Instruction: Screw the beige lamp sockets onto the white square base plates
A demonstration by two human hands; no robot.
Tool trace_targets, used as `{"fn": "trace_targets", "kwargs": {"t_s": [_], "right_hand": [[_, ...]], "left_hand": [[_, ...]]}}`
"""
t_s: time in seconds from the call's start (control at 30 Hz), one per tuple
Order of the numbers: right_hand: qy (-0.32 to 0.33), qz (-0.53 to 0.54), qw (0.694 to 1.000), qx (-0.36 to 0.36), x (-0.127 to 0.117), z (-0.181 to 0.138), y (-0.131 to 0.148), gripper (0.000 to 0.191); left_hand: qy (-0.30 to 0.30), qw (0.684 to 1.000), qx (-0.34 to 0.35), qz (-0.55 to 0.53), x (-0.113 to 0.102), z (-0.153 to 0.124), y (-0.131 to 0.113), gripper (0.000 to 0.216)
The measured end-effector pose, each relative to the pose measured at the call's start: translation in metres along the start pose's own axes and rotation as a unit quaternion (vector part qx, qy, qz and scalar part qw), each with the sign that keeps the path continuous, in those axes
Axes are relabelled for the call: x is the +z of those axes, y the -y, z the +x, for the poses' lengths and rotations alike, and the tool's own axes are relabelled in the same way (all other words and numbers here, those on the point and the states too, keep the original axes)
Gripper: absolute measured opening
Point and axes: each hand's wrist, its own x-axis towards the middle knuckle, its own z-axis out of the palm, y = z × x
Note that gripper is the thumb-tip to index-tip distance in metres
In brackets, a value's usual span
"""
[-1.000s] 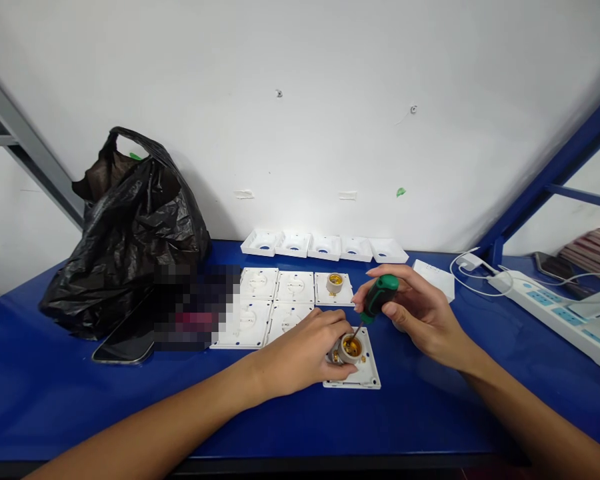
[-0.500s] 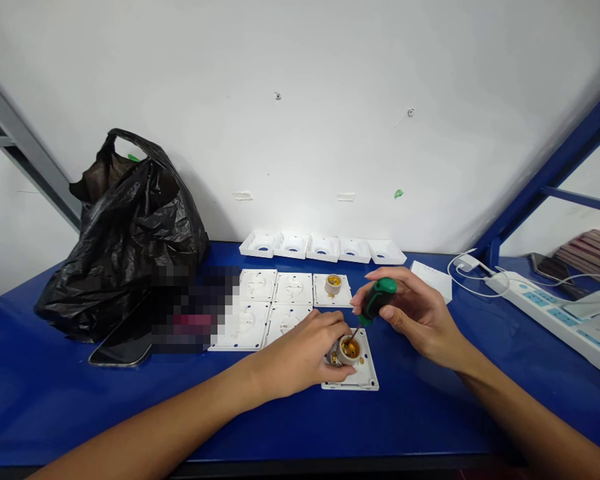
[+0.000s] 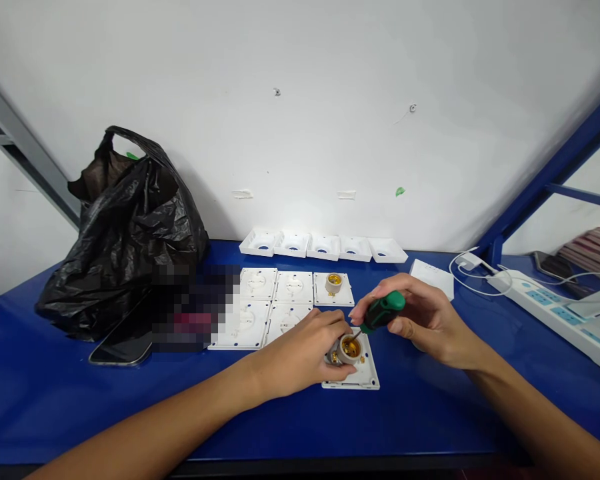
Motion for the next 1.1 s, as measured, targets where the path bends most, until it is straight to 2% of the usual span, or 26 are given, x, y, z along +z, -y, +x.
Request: {"fn": "trace_targets", "kwargs": {"t_s": [0.37, 0.53, 0.8, 0.9, 1.1], "right_hand": [[-0.067, -0.049, 0.997, -0.011, 0.004, 0.004, -0.013, 0.035], [-0.036, -0.064, 0.997, 0.01, 0.007, 0.002, -0.01, 0.037], [-0.035, -0.094, 0.995, 0.021, 0.005, 0.001, -0.006, 0.037], [-0.056, -0.143, 0.988, 0.002, 0.003, 0.001, -0.006, 0.039], [-0.044, -0.18, 0.983, -0.01, 0.005, -0.002, -0.005, 0.041]], "left_hand": [[0.001, 1.0, -0.011, -0.009, 0.001, 0.002, 0.001, 0.028], [0.0, 1.0, -0.004, -0.007, -0.001, 0.001, -0.001, 0.028], [0.003, 1.0, -0.004, 0.0, -0.001, 0.002, -0.001, 0.025], [0.004, 1.0, -0.008, 0.0, -0.001, 0.001, -0.001, 0.026], [0.003, 1.0, -0.005, 0.005, -0.001, 0.002, -0.001, 0.026]]}}
